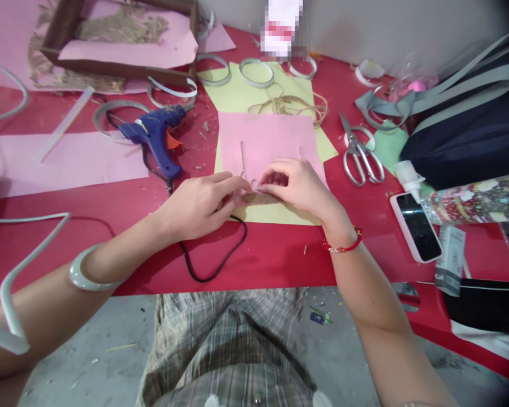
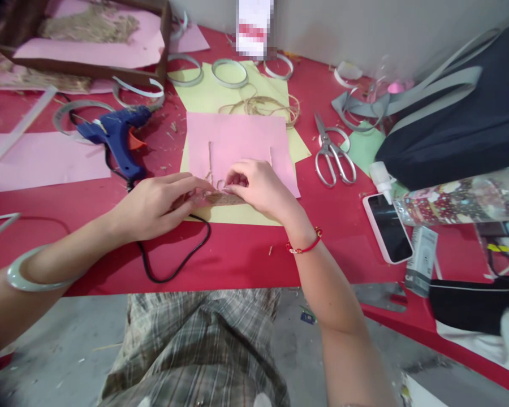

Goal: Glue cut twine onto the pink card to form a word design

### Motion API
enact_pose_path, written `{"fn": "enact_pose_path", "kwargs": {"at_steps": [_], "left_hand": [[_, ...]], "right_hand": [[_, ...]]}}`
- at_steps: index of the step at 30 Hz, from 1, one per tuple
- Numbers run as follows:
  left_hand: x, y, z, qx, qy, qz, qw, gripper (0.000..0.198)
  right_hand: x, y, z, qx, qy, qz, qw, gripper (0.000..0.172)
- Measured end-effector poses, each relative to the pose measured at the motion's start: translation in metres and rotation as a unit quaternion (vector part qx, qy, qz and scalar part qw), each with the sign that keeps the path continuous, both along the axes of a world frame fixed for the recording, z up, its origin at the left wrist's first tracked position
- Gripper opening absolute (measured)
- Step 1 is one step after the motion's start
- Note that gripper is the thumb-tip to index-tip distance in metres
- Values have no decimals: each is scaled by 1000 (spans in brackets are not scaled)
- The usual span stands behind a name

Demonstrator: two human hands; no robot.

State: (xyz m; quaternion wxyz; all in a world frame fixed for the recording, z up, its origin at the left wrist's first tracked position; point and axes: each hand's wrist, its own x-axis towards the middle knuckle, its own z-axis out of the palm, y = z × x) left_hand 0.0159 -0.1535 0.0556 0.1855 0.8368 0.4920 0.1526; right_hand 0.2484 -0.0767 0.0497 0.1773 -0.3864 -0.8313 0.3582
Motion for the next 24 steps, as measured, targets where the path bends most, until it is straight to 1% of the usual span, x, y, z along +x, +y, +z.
{"fn": "enact_pose_path", "kwargs": {"at_steps": [5, 15, 24], "left_hand": [[1, 0, 0, -17, 9, -9, 1000, 41], [1, 0, 0, -8, 24, -15, 1000, 45], [0, 1, -5, -6, 6, -11, 1000, 43]], "right_hand": [[0, 0, 1, -5, 3, 4, 1000, 20], [-1, 0, 0, -4, 0, 1, 1000, 15], [2, 1, 0, -28, 13, 0, 1000, 16]]}}
